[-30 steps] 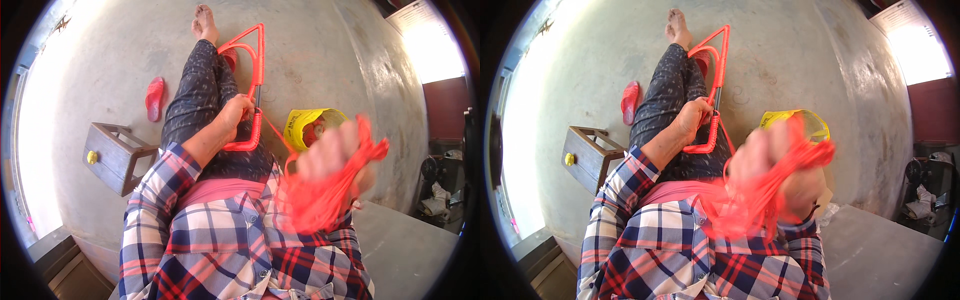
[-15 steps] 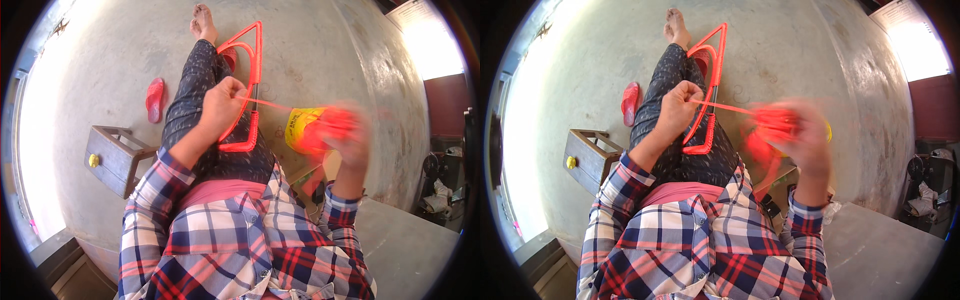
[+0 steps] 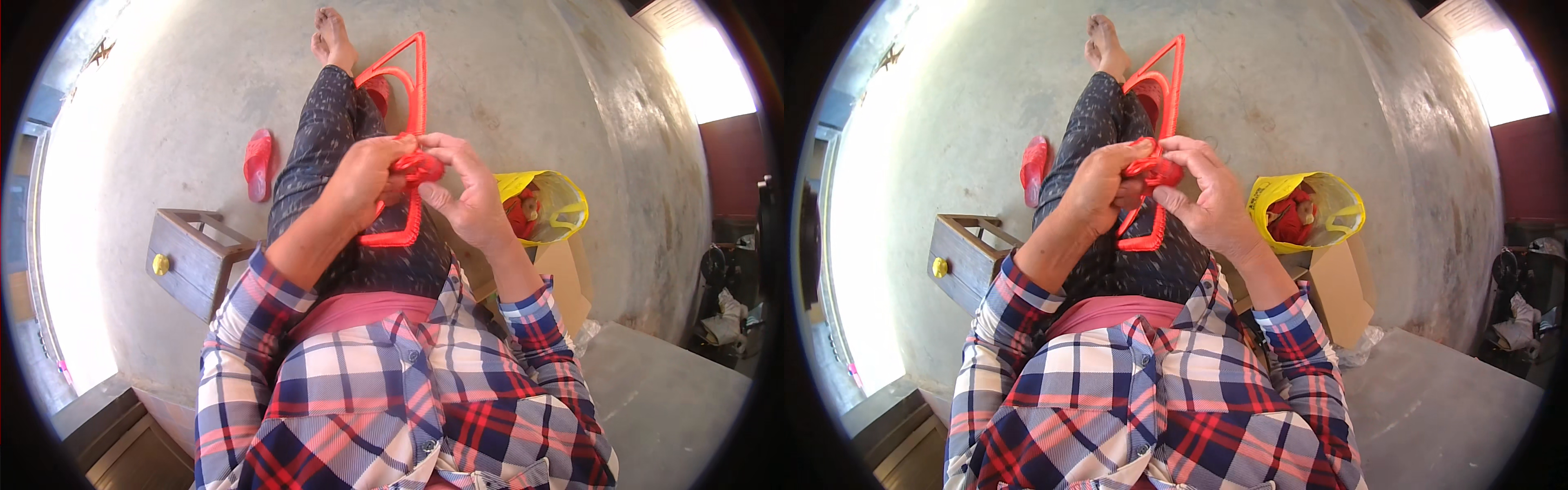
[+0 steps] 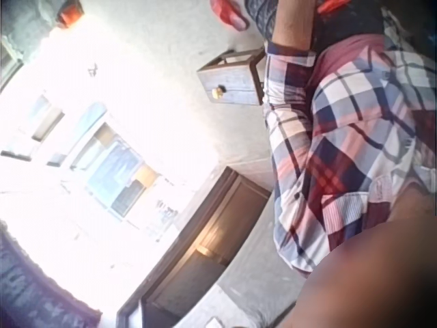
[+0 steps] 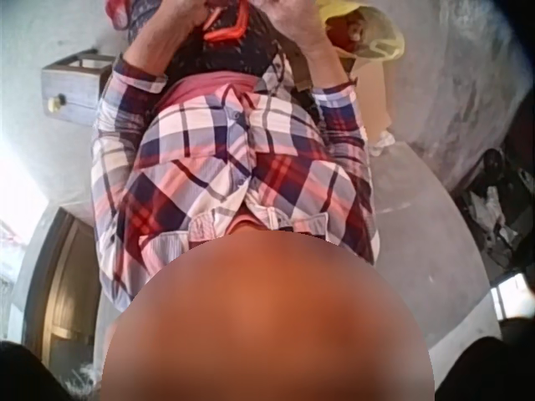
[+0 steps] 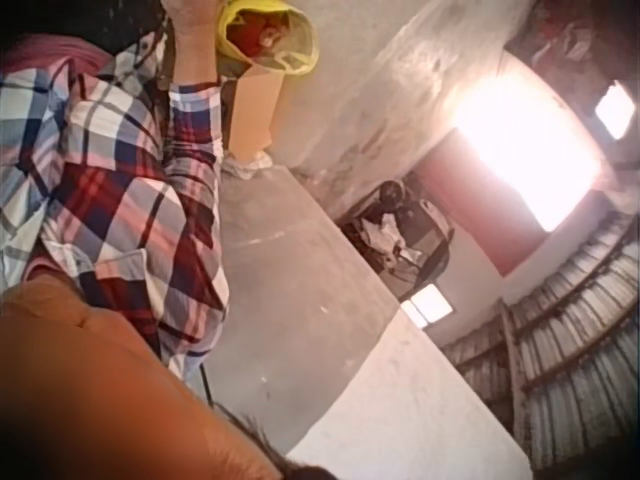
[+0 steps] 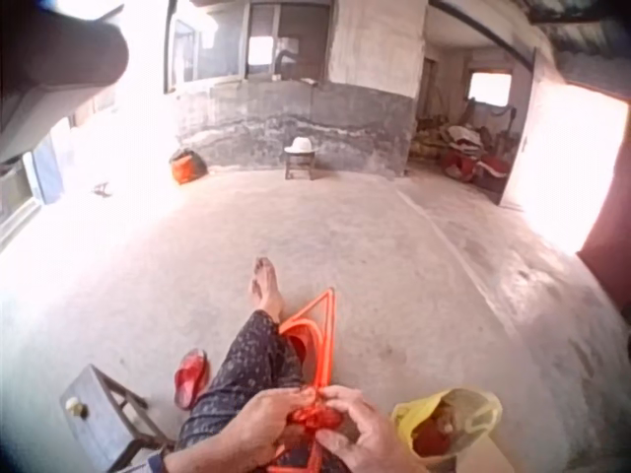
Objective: Wrap red plastic cord around a chair frame.
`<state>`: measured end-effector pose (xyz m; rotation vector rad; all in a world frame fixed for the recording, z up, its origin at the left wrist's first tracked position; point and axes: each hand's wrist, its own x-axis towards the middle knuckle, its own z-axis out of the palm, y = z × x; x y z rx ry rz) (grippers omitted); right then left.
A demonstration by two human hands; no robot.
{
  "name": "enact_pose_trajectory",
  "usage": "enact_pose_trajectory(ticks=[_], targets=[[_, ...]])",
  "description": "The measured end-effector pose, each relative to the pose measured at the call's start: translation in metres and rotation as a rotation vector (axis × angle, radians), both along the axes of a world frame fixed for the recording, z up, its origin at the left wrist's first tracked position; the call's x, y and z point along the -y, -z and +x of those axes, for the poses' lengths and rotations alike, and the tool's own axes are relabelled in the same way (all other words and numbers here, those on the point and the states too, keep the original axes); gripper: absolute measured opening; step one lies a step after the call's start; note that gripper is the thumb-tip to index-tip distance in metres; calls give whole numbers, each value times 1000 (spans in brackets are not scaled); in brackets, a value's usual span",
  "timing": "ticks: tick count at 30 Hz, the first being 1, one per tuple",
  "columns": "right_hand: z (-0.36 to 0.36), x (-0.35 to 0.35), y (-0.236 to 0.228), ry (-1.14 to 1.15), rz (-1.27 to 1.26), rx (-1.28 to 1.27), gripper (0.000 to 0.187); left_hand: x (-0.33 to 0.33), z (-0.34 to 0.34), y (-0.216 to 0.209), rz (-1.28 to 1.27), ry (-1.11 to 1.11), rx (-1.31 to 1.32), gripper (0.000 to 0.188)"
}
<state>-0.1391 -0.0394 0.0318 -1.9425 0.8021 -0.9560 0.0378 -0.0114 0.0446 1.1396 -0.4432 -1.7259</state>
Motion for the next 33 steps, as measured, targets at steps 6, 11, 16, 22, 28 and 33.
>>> enact_pose_trajectory(ticks=[6, 11, 16, 22, 28, 33], targets=[[-73, 20, -72, -130, 568, 1071, 22, 7, -2, 45, -106, 112, 196, 20], [-163, -13, -159, -238, 378, 1038, 18, 9, -20, 74, -37, -166, 335, 16], [-176, -67, -169, -211, 216, 797, 18, 9, -21, 78, 79, -81, 303, 24], [-247, -33, -95, 514, 290, 778, 24, 1, -22, 79, 15, -177, 195, 37], [-97, -39, 29, -152, 1208, 892, 33, -39, -32, 24, -954, 202, 1212, 33], [-25, -56, 20, -342, 1296, 610, 42, -42, -28, -4, -291, 121, 26, 21]])
